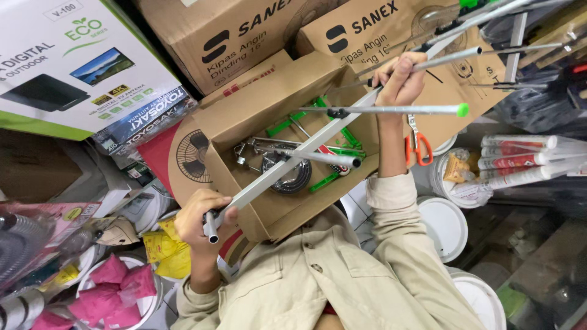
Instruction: The person assembles a TV antenna by fitting metal rods into the central frame over a cardboard box.
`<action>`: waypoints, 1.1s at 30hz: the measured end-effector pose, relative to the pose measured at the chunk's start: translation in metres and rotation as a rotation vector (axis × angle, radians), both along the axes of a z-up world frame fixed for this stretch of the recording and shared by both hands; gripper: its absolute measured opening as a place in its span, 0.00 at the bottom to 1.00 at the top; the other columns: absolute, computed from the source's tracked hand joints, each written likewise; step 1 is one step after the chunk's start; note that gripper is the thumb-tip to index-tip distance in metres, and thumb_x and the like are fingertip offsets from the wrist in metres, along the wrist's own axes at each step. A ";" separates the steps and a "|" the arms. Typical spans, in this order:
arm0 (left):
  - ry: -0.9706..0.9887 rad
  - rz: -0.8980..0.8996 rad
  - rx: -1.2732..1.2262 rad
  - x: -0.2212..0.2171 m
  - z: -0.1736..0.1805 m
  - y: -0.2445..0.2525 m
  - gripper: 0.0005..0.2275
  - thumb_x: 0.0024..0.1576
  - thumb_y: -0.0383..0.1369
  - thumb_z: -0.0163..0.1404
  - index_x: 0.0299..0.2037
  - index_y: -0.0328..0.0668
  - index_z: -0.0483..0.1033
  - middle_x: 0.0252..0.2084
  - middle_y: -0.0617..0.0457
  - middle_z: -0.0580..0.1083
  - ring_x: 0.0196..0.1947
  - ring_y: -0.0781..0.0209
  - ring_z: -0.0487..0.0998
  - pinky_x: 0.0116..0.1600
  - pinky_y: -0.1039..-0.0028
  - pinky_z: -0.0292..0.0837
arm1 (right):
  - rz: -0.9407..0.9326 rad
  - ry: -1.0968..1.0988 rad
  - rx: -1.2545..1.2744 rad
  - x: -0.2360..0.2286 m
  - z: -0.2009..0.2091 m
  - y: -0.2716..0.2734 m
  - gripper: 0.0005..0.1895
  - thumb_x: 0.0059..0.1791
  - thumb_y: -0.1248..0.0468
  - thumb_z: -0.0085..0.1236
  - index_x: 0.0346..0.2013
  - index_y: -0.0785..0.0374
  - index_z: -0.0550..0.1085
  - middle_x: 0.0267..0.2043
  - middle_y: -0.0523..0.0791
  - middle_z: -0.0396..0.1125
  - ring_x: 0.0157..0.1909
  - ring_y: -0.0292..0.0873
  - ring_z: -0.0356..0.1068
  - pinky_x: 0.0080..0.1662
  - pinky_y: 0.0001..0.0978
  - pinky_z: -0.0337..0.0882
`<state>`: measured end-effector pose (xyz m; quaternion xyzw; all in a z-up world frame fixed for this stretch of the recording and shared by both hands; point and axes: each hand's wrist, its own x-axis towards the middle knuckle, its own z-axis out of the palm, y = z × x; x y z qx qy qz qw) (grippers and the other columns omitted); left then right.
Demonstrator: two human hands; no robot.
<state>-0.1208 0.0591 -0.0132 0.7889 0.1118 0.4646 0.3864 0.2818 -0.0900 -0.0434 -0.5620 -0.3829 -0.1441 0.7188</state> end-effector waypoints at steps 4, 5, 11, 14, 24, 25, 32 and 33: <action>-0.189 0.008 -0.035 0.003 -0.037 -0.003 0.05 0.57 0.22 0.52 0.30 0.29 0.70 0.24 0.46 0.73 0.22 0.56 0.73 0.32 0.70 0.68 | -0.016 -0.058 -0.008 -0.009 -0.003 0.001 0.14 0.65 0.57 0.39 0.42 0.65 0.58 0.24 0.44 0.53 0.24 0.37 0.56 0.28 0.29 0.63; -0.231 0.006 -0.035 0.003 -0.044 -0.004 0.05 0.57 0.21 0.50 0.30 0.29 0.70 0.24 0.45 0.72 0.22 0.56 0.72 0.31 0.70 0.68 | -0.020 -0.076 -0.016 -0.010 -0.003 0.000 0.15 0.65 0.57 0.39 0.42 0.65 0.58 0.23 0.44 0.53 0.23 0.37 0.56 0.28 0.29 0.63; -0.231 0.013 -0.047 0.013 -0.062 0.000 0.05 0.57 0.20 0.50 0.29 0.28 0.70 0.23 0.45 0.71 0.22 0.56 0.71 0.33 0.68 0.70 | -0.044 -0.117 0.002 -0.008 -0.005 -0.009 0.15 0.65 0.57 0.39 0.41 0.66 0.57 0.24 0.45 0.54 0.24 0.38 0.56 0.28 0.30 0.65; -0.106 -0.031 -0.138 0.017 -0.053 0.004 0.04 0.55 0.21 0.51 0.29 0.29 0.70 0.26 0.44 0.73 0.25 0.54 0.73 0.35 0.68 0.71 | -0.093 -0.135 0.013 -0.002 -0.017 -0.016 0.15 0.64 0.57 0.39 0.40 0.65 0.58 0.24 0.45 0.54 0.24 0.37 0.56 0.31 0.32 0.65; 0.428 -0.311 -0.079 0.021 0.003 0.008 0.14 0.49 0.27 0.62 0.46 0.37 0.83 0.34 0.42 0.81 0.27 0.52 0.79 0.35 0.69 0.73 | -0.143 -0.043 -0.022 0.000 -0.058 -0.042 0.13 0.65 0.59 0.38 0.40 0.64 0.58 0.24 0.44 0.55 0.24 0.36 0.54 0.31 0.32 0.66; 0.420 -0.310 -0.079 0.026 -0.003 0.007 0.13 0.50 0.27 0.62 0.46 0.39 0.84 0.33 0.44 0.81 0.26 0.54 0.79 0.35 0.69 0.73 | -0.136 -0.026 -0.024 -0.001 -0.055 -0.043 0.13 0.65 0.59 0.38 0.41 0.64 0.58 0.24 0.44 0.55 0.24 0.36 0.54 0.32 0.33 0.67; 0.292 -0.229 -0.133 0.035 -0.037 0.008 0.06 0.57 0.23 0.55 0.40 0.39 0.84 0.33 0.47 0.81 0.26 0.59 0.79 0.36 0.72 0.73 | -0.410 -0.127 -0.106 -0.062 -0.023 -0.036 0.21 0.60 0.66 0.46 0.65 0.67 0.53 0.61 0.54 0.56 0.66 0.46 0.58 0.71 0.43 0.57; 0.275 -0.227 -0.140 0.036 -0.039 0.007 0.05 0.57 0.23 0.55 0.40 0.39 0.84 0.33 0.47 0.81 0.27 0.59 0.80 0.37 0.72 0.73 | -0.386 -0.087 -0.051 -0.072 -0.021 -0.032 0.25 0.60 0.66 0.47 0.68 0.64 0.49 0.65 0.53 0.53 0.70 0.46 0.55 0.74 0.42 0.53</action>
